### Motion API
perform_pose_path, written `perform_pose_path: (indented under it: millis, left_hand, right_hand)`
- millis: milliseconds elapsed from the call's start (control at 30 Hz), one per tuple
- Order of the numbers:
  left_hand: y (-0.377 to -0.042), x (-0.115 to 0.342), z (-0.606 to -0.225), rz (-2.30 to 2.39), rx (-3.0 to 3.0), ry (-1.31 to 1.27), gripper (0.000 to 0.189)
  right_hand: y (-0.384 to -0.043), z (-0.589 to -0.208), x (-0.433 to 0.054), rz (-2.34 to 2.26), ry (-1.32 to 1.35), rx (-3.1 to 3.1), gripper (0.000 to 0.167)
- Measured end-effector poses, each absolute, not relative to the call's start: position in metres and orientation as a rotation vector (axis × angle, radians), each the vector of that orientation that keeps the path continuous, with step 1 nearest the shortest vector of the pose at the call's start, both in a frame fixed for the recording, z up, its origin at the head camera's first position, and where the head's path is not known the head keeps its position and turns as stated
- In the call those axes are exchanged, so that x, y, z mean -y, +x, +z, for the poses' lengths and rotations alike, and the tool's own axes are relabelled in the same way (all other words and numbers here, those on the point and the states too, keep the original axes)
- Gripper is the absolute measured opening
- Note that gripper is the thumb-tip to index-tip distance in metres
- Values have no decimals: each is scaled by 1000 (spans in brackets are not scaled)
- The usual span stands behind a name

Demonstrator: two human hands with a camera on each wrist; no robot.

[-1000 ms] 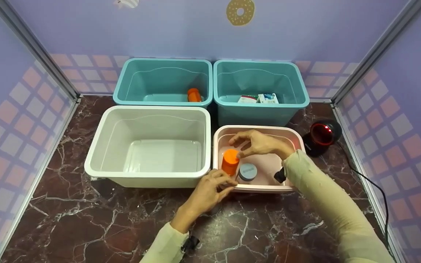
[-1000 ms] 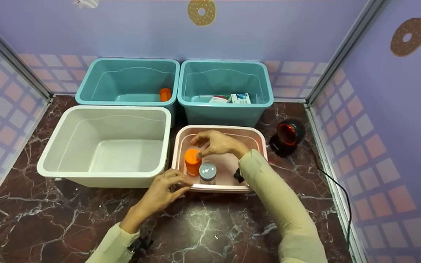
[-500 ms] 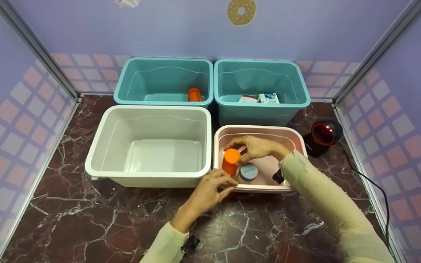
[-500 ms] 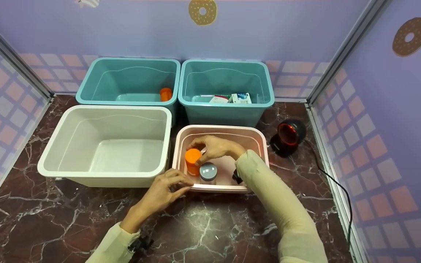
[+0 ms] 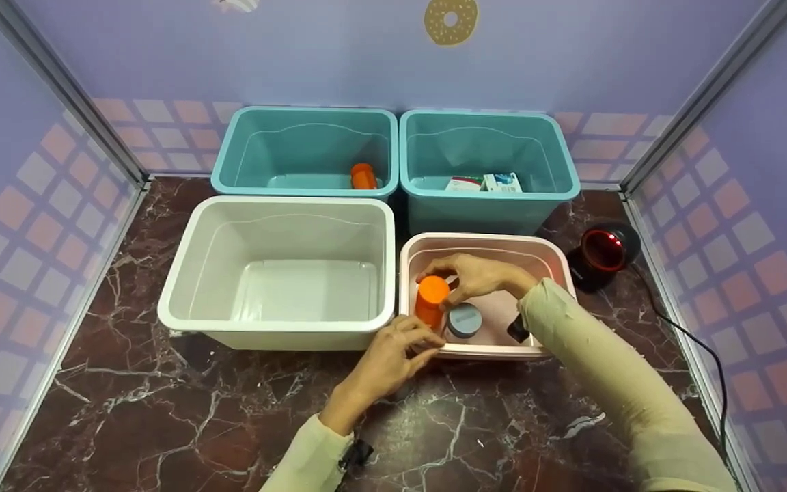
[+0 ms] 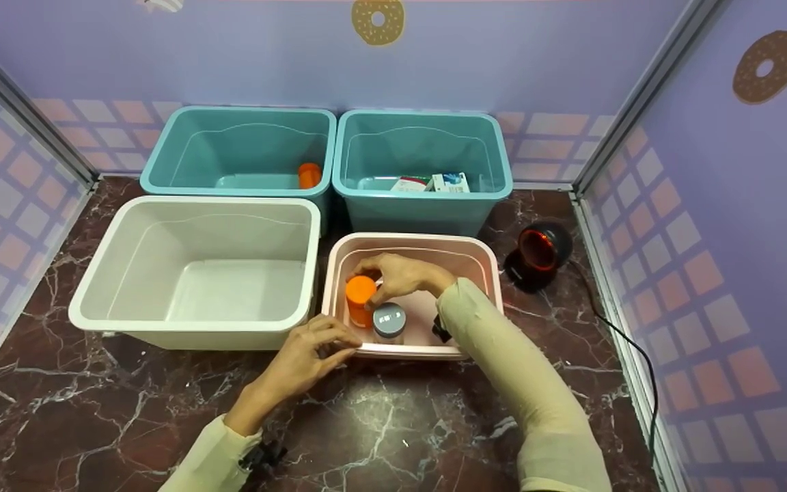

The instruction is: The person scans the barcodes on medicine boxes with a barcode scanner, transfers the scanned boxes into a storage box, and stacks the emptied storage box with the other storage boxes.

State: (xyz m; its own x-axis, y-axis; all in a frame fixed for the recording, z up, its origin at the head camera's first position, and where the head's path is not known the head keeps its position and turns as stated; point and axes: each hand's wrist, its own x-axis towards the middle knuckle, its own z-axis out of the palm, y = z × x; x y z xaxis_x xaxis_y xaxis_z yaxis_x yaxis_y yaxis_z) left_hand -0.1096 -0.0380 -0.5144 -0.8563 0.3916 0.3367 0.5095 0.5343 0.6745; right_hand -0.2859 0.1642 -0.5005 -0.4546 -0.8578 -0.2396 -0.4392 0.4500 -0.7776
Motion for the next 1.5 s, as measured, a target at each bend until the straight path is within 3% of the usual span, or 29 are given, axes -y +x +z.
perform_pose_path:
  millis: [767,1367,1500]
  left_hand:
    - [-109,39,-516,-1185,2610,-784,13]
    - [-109,39,-516,-1243,2584,-784,13]
    - [-109,39,-516,-1254,2579,-786,13]
  right_hand:
    - [-287,-500,-172,-929,-1085,-2194,55]
    - [-286,-471,-193,-1140,-987,-2287,53]
    - [-275,-447,-194,-1170,-988,-2327,50]
